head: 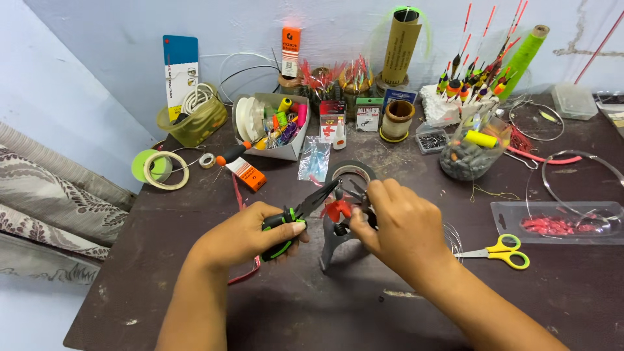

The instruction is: The person uses pliers to crimp a small metal piece onto a red feathered fishing lure, then wraps the base with pink thread and trims the excess with scissors. The finished lure is placed into a clear plastic tray.

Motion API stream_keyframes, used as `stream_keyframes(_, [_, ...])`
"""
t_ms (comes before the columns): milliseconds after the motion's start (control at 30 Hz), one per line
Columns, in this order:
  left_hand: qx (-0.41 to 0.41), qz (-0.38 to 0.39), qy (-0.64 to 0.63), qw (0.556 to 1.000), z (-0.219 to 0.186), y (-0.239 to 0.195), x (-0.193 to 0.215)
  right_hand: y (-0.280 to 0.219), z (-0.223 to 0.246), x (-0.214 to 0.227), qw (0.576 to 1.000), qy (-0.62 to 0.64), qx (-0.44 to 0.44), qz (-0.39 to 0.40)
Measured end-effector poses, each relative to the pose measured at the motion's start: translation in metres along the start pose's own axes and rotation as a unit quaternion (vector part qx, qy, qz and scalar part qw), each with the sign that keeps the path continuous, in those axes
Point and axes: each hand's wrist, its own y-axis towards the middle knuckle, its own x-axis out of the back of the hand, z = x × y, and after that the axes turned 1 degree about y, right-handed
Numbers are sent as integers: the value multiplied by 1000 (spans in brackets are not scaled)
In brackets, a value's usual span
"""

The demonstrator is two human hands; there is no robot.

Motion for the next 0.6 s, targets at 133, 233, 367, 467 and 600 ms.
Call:
stream_keyframes(133, [-3,-35,58,998,3,1,-3,-10,-8,9,996,46,-36,68])
stream_keyframes(233, [6,-76,102,992,-18,-7,-8,-34,-18,-5,985,75,-94,120])
stream_keyframes(367, [95,-97,240,961,-29,-16,-15,-83,-21,-38,939,122,-29,320])
stream_keyframes(467, [44,-129,285,949,-21,-16,-17,-112,-12,-59,942,134,104,291])
stream_keyframes(600, [19,-150,297,943,-24,-20,-22,-120,-6,-73,951,77,263,142])
